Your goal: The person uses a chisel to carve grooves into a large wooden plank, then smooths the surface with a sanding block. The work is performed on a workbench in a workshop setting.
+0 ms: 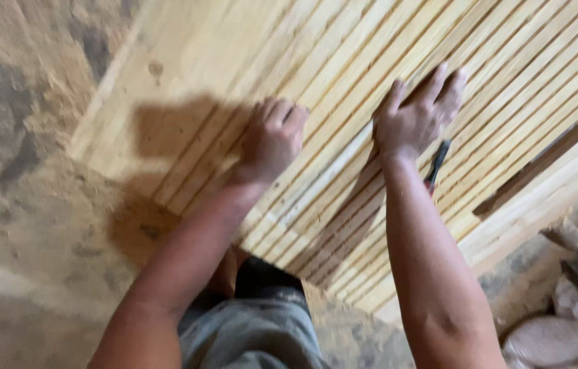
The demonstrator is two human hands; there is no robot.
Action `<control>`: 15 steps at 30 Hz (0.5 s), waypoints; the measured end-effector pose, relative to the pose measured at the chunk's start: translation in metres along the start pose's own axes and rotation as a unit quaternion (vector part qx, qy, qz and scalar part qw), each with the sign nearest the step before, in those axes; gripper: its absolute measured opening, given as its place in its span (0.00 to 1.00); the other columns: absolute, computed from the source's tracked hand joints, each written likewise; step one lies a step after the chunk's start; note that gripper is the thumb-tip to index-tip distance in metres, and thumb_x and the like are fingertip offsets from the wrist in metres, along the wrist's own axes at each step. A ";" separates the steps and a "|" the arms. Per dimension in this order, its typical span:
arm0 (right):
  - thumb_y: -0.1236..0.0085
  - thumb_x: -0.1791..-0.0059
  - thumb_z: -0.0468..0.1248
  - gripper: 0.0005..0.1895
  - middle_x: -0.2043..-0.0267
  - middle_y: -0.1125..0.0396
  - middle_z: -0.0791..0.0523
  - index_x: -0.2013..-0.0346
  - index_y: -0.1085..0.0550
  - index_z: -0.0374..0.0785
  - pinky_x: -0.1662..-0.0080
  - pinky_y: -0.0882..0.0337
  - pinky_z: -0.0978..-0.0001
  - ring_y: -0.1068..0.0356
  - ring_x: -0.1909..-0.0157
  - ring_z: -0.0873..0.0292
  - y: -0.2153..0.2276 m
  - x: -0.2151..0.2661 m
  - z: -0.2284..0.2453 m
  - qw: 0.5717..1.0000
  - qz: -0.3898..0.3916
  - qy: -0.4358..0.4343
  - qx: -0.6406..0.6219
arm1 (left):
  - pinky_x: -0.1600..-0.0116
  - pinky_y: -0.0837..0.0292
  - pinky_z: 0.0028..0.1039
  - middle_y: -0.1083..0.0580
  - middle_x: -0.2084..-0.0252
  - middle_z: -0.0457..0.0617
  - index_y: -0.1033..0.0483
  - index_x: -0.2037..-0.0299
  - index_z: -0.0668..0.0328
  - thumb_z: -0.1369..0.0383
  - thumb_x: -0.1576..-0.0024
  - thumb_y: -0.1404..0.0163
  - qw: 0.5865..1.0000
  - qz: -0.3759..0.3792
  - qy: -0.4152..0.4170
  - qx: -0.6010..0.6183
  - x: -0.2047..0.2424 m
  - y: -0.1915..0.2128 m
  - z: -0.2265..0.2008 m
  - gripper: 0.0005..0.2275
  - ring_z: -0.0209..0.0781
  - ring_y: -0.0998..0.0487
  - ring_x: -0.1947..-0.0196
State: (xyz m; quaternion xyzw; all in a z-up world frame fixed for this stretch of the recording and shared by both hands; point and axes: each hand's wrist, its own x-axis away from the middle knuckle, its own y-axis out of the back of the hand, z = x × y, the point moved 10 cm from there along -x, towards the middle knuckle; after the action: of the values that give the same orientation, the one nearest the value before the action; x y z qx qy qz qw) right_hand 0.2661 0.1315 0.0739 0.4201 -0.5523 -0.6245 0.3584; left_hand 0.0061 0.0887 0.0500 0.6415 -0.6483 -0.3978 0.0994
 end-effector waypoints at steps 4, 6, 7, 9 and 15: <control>0.48 0.42 0.54 0.39 0.21 0.59 0.40 0.24 0.46 0.35 0.23 0.60 0.46 0.62 0.19 0.38 -0.003 0.008 -0.007 1.000 0.007 -0.002 0.006 | 0.55 0.31 0.40 0.30 0.66 0.54 0.24 0.64 0.60 0.75 0.41 0.43 1.000 -0.023 0.020 0.004 0.050 0.021 0.003 0.03 0.53 0.27 0.62; 0.49 0.42 0.55 0.39 0.20 0.60 0.40 0.24 0.47 0.36 0.23 0.61 0.46 0.63 0.19 0.39 -0.005 -0.002 0.001 1.000 0.008 -0.001 0.008 | 0.54 0.30 0.39 0.30 0.66 0.53 0.23 0.63 0.62 0.76 0.41 0.43 0.999 -0.031 0.033 -0.006 0.079 0.048 0.005 0.02 0.52 0.27 0.62; 0.50 0.41 0.55 0.39 0.20 0.60 0.41 0.23 0.48 0.37 0.23 0.62 0.47 0.63 0.19 0.40 -0.005 -0.001 -0.001 1.000 0.010 -0.005 0.015 | 0.52 0.29 0.38 0.28 0.64 0.52 0.23 0.60 0.63 0.78 0.42 0.45 0.999 -0.021 0.037 0.015 0.091 0.056 0.005 0.03 0.52 0.26 0.60; 0.50 0.42 0.56 0.40 0.20 0.61 0.43 0.23 0.48 0.38 0.23 0.62 0.47 0.63 0.19 0.41 -0.007 -0.001 -0.008 0.999 0.021 -0.019 0.031 | 0.54 0.30 0.39 0.29 0.66 0.52 0.23 0.64 0.61 0.77 0.43 0.43 0.999 -0.010 0.045 -0.020 0.100 0.060 0.004 0.02 0.51 0.26 0.62; 0.50 0.41 0.56 0.39 0.19 0.60 0.45 0.23 0.48 0.40 0.22 0.61 0.45 0.62 0.18 0.41 -0.011 0.003 -0.007 0.999 0.009 -0.017 0.035 | 0.52 0.30 0.39 0.27 0.66 0.52 0.26 0.67 0.60 0.80 0.47 0.48 1.000 0.009 0.011 -0.014 0.011 -0.002 -0.001 0.05 0.49 0.26 0.61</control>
State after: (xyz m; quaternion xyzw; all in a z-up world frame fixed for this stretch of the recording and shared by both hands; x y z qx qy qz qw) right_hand 0.2715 0.1269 0.0627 0.4165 -0.5838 -0.6084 0.3400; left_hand 0.0069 0.0784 0.0455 0.6385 -0.6476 -0.3985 0.1188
